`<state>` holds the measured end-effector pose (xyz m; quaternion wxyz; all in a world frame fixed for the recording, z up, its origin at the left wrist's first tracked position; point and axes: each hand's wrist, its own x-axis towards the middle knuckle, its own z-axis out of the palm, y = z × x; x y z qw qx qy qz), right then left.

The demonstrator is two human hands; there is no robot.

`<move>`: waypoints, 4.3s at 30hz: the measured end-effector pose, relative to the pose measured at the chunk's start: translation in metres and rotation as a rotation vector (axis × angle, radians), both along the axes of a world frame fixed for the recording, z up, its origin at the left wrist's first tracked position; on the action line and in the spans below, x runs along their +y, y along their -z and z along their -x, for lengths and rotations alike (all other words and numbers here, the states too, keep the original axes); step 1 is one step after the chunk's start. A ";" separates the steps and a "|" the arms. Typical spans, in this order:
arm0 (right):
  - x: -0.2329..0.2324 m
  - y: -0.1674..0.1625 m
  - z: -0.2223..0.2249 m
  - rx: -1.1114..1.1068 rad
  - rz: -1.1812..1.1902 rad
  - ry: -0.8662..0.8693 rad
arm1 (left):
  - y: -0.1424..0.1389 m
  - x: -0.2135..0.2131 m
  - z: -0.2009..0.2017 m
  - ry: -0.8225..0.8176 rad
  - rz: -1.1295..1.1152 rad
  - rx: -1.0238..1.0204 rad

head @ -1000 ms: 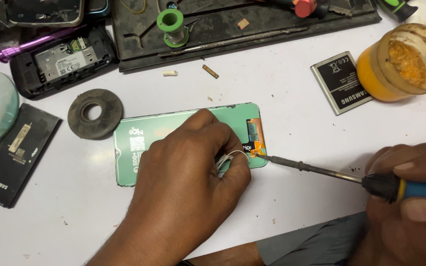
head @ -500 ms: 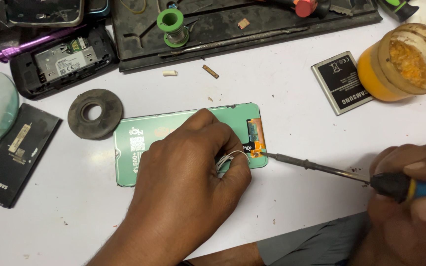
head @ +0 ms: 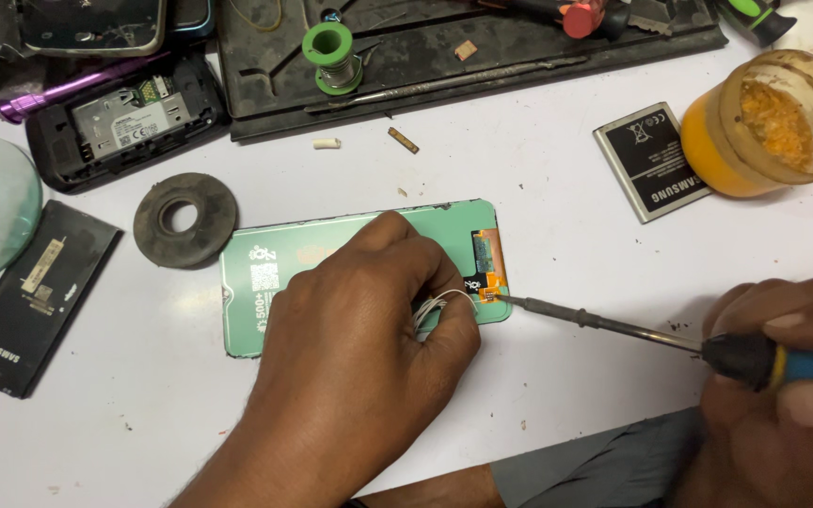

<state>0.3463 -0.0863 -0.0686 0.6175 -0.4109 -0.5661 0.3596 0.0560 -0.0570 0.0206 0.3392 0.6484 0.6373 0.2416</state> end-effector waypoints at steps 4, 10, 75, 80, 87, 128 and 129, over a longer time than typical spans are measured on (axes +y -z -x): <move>-0.001 0.006 -0.003 -0.021 -0.024 0.004 | 0.001 0.000 0.000 -0.002 0.007 -0.007; -0.001 0.000 -0.003 -0.003 0.006 0.012 | 0.000 -0.001 0.001 -0.016 -0.017 -0.039; -0.002 -0.013 0.005 -0.001 0.064 -0.009 | -0.005 0.003 0.004 0.015 0.131 -0.010; 0.005 -0.015 0.003 0.019 0.057 -0.039 | -0.005 0.003 0.005 0.024 0.134 0.000; 0.000 -0.012 -0.004 -0.074 0.069 -0.038 | -0.005 0.003 0.004 0.023 0.147 -0.006; 0.006 0.006 -0.010 -0.106 0.011 0.010 | -0.005 0.009 0.008 0.029 0.143 -0.074; 0.006 0.006 -0.008 -0.087 0.004 0.017 | -0.005 0.009 0.008 0.027 0.148 -0.078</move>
